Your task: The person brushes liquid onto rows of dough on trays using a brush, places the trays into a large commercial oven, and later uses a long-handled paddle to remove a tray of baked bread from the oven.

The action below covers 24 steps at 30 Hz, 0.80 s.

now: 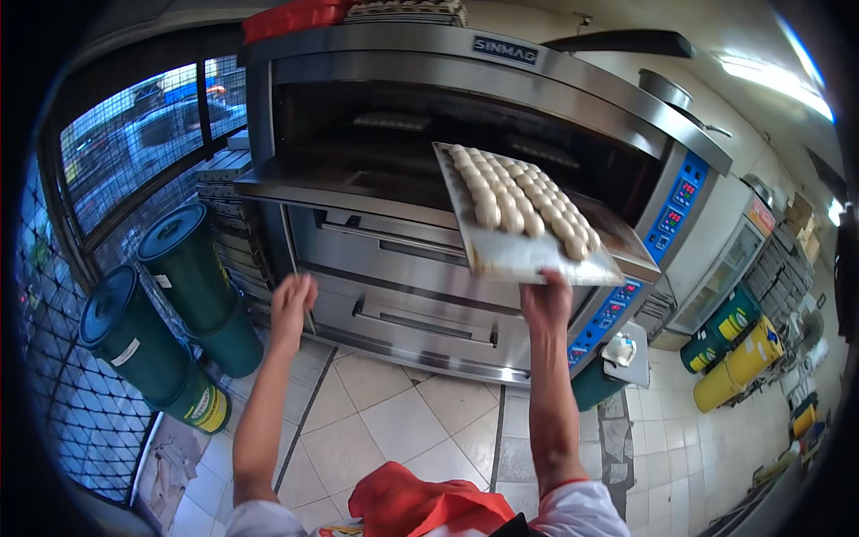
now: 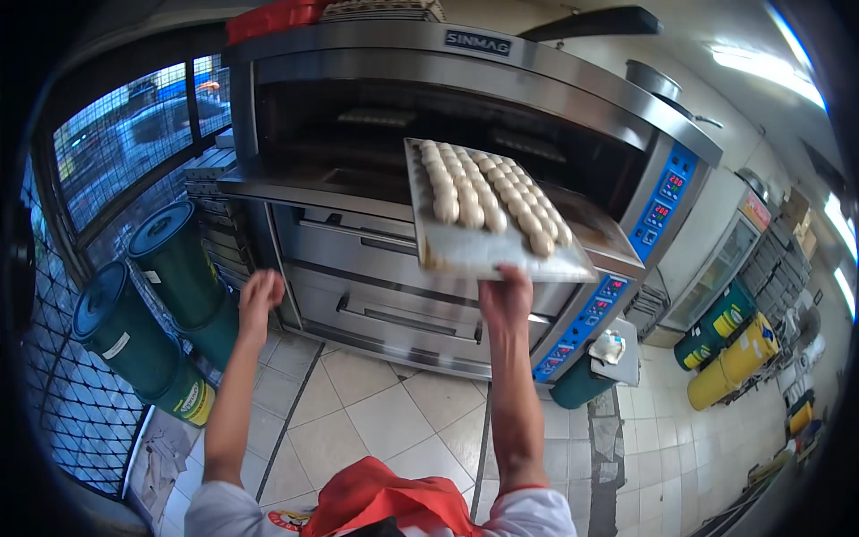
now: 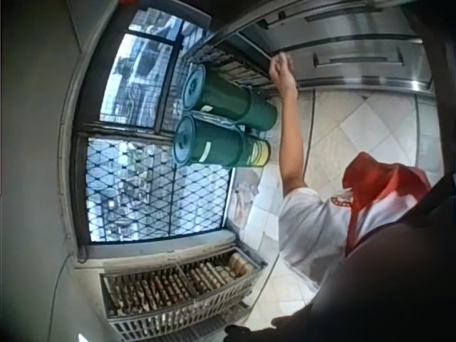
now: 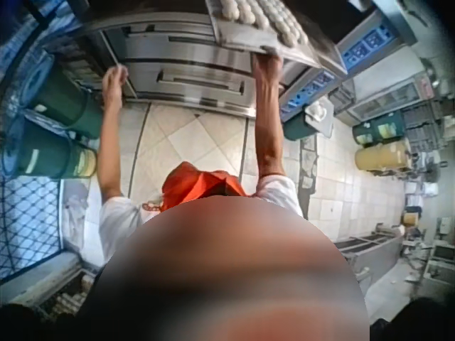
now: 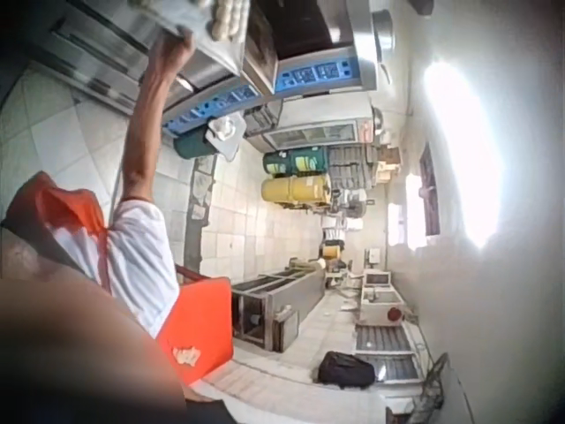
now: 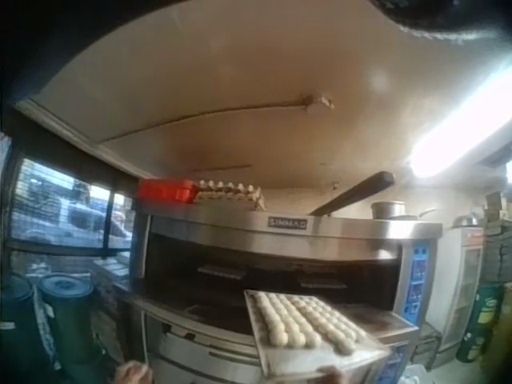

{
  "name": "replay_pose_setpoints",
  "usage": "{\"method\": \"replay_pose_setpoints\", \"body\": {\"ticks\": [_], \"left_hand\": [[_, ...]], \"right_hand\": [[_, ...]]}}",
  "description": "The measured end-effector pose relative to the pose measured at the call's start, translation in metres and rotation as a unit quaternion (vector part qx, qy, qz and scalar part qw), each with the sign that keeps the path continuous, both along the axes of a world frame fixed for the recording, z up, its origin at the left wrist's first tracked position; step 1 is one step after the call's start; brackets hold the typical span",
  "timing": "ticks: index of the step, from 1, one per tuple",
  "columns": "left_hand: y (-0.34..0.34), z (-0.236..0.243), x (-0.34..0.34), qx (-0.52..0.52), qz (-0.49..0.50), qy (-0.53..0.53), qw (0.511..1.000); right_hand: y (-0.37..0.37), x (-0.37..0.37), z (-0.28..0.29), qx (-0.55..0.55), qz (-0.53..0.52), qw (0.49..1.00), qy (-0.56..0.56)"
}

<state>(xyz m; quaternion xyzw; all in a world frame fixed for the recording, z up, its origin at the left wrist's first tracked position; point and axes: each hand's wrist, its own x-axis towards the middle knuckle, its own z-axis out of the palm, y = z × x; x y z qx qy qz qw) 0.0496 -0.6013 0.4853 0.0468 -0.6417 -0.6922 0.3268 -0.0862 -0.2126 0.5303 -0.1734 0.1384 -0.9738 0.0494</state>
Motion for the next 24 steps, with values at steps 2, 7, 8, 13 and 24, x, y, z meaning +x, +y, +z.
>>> {"method": "replay_pose_setpoints", "body": {"ticks": [2,7,8,13,24], "left_hand": [[-0.036,-0.062,0.010,0.044,0.016,-0.084,0.995],[-0.098,-0.178,0.029,0.118,0.066,-0.198,0.971],[-0.106,-0.188,0.029,0.133,0.079,-0.213,0.965],[-0.138,-0.224,0.005,0.091,0.158,-0.280,0.943],[-0.160,-0.278,-0.074,0.205,0.222,-0.340,0.891]], "right_hand": [[-0.040,-0.082,0.033,0.008,0.021,0.999,0.045],[-0.148,-0.265,0.077,0.027,0.031,0.999,0.026],[-0.164,-0.299,0.081,0.036,-0.002,0.999,-0.012],[-0.199,-0.436,0.072,0.095,-0.059,0.993,-0.032],[-0.265,-0.562,0.114,0.025,-0.059,0.986,-0.152]]}}
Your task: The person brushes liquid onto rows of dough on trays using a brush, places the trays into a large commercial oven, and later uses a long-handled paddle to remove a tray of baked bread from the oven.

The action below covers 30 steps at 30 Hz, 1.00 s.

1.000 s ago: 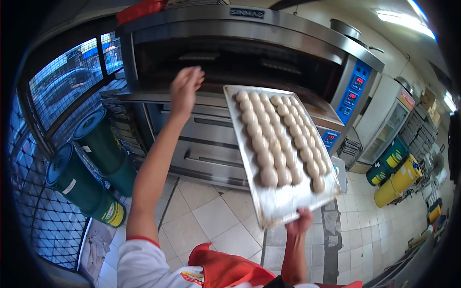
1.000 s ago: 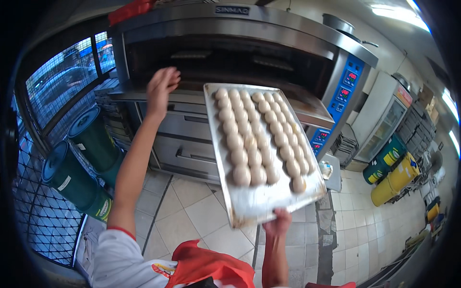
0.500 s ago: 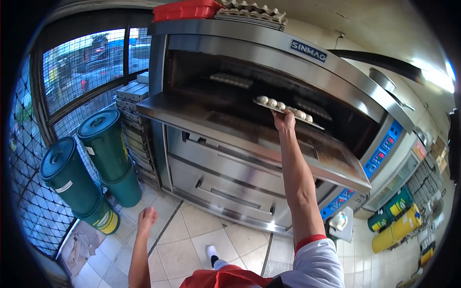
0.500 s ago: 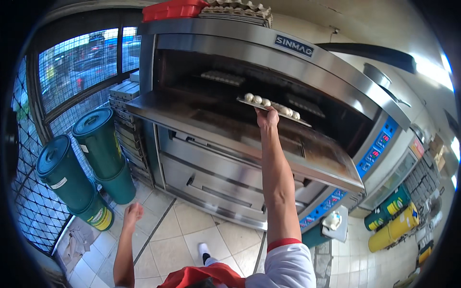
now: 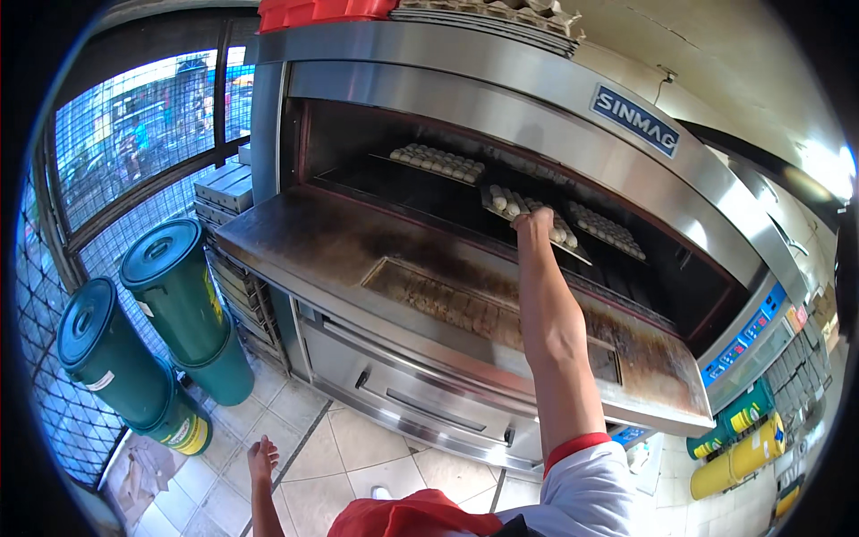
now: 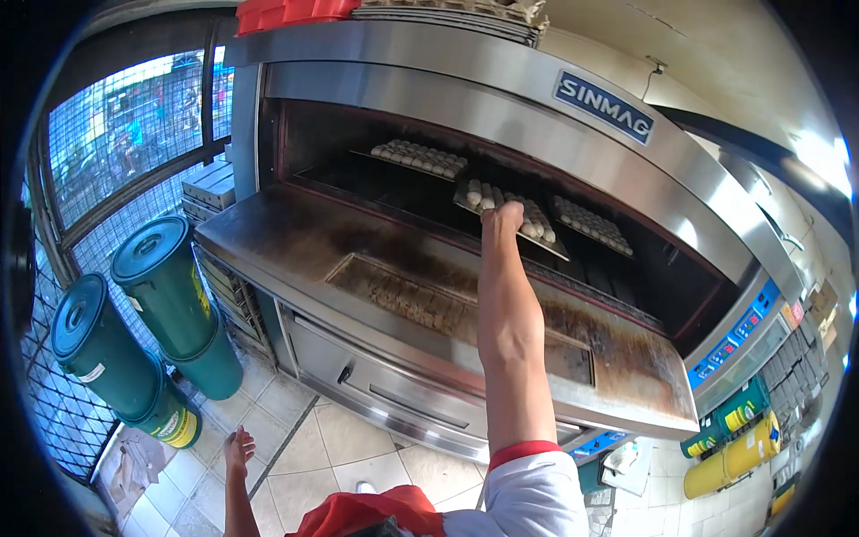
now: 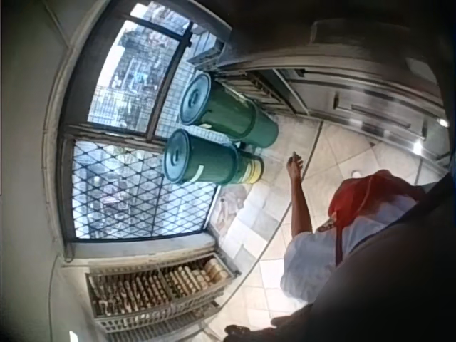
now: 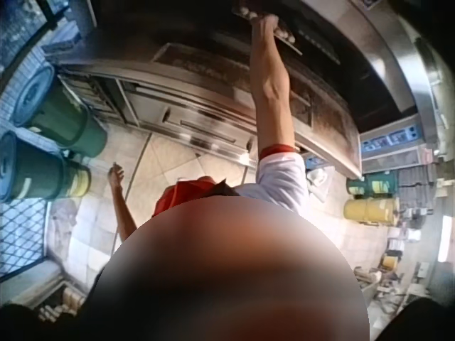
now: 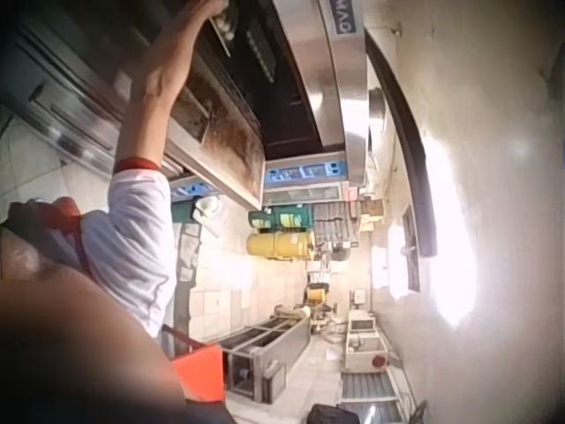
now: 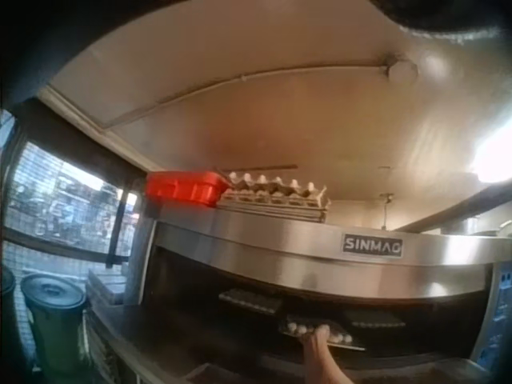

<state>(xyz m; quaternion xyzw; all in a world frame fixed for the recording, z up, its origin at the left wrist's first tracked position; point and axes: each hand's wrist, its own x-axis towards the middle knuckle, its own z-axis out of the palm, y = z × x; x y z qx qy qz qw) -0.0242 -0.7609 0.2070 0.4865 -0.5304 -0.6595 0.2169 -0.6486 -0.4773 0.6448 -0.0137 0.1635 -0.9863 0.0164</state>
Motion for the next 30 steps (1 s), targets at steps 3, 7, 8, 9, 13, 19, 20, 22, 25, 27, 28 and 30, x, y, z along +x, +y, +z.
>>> {"method": "replay_pose_setpoints", "body": {"ticks": [3,7,8,9,13,19,20,22,25,27,28,30], "left_hand": [[0.012,0.001,-0.027,0.032,-0.020,0.000,0.999],[0.025,0.008,-0.059,0.035,-0.038,-0.008,0.999],[0.030,0.010,-0.066,0.050,-0.033,-0.008,0.998],[0.036,0.002,-0.078,0.050,-0.041,-0.003,0.998],[0.070,0.006,-0.116,0.078,-0.158,0.050,0.983],[0.118,0.060,-0.257,0.330,-0.352,0.361,0.798],[0.136,0.103,-0.272,0.450,-0.320,0.427,0.716],[0.142,0.141,-0.304,0.492,-0.300,0.472,0.667],[0.155,0.157,-0.321,0.562,-0.270,0.538,0.568],[0.189,0.170,-0.320,0.564,-0.247,0.529,0.584],[0.193,0.179,-0.314,0.532,-0.217,0.540,0.615],[0.180,0.198,-0.304,0.488,-0.203,0.558,0.640]], "right_hand": [[-0.018,-0.024,-0.002,-0.020,0.007,1.000,0.001],[-0.026,-0.079,-0.018,0.014,-0.015,1.000,0.016],[-0.028,-0.087,-0.022,0.046,-0.021,0.998,0.047],[-0.015,-0.105,-0.019,0.046,-0.029,0.997,0.052],[-0.006,-0.084,-0.005,0.289,0.090,0.951,0.063],[0.036,0.060,0.043,0.790,0.134,0.550,0.235],[0.048,0.097,0.039,0.811,0.134,0.525,0.220],[0.073,0.173,0.034,0.795,0.142,0.482,0.340],[0.130,0.307,0.022,0.764,0.166,0.520,0.346],[0.203,0.387,0.009,0.776,0.109,0.432,0.445],[0.222,0.431,0.001,0.800,0.106,0.422,0.414],[0.265,0.500,-0.017,0.787,0.170,0.461,0.374]]}}
